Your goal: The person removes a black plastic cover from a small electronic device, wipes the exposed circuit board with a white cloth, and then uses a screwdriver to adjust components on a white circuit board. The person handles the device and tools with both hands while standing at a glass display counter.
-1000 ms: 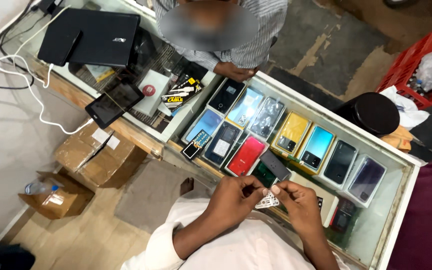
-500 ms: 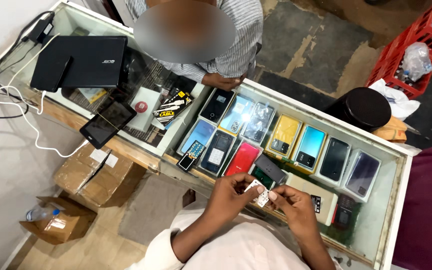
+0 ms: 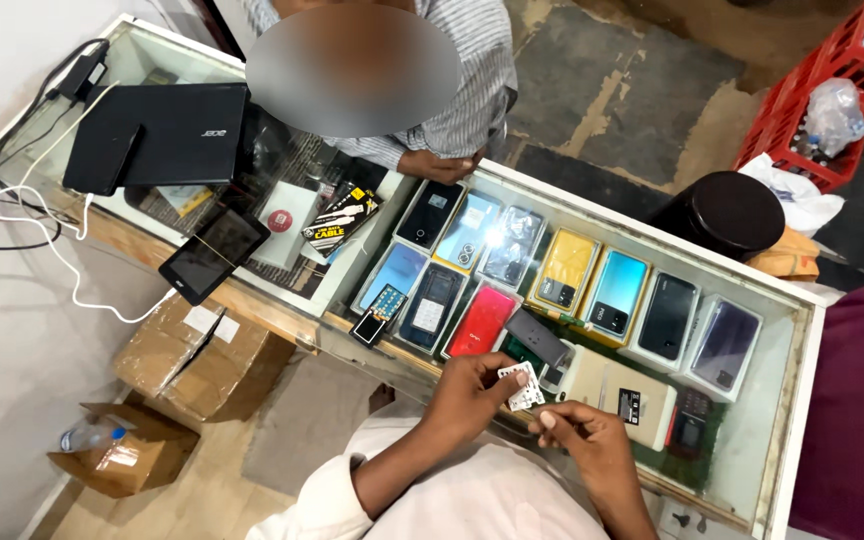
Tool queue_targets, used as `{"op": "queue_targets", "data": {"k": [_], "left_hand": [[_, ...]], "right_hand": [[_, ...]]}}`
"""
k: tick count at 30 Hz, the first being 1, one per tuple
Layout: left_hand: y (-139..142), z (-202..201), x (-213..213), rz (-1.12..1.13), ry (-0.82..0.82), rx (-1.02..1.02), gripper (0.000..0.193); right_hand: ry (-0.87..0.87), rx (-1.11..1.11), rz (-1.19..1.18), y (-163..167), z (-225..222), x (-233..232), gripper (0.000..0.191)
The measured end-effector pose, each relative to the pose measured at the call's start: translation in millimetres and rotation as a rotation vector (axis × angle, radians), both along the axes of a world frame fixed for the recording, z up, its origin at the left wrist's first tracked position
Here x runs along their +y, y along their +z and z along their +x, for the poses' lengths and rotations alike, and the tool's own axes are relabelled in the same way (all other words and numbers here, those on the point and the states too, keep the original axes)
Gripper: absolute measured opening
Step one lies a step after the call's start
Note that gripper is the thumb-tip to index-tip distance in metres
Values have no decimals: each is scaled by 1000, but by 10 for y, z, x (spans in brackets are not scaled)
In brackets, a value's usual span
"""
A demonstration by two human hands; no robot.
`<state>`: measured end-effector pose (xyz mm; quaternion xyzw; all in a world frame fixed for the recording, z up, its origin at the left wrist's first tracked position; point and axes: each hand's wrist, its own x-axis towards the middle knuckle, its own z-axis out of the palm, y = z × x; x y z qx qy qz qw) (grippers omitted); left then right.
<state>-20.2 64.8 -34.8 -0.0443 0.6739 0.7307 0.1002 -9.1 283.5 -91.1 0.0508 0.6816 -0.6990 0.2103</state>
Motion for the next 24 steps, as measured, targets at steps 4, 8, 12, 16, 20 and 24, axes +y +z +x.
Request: {"op": "queue_targets", "data": {"k": [4, 8, 12, 16, 20, 24], "left_hand": [[-3, -53, 181, -88, -19, -34, 16], [9, -114, 434, -42, -16, -58, 14], [-15, -126, 610, -158, -10, -75, 15], [-9, -66, 209, -149, -75, -7, 15], [152, -30, -665, -293, -145, 57, 15], [321, -235, -1491, -412, -136, 53, 21]], "right_hand": [[15, 63, -24, -190, -16, 240, 17], [-9, 57, -71, -236, -160, 460, 25], [-72, -52, -172, -156, -265, 592, 33], [52, 74, -94, -137, -203, 221, 17], [20, 88, -44, -149, -173, -677, 14], [-200, 87, -100, 4, -209, -1506, 12]]}}
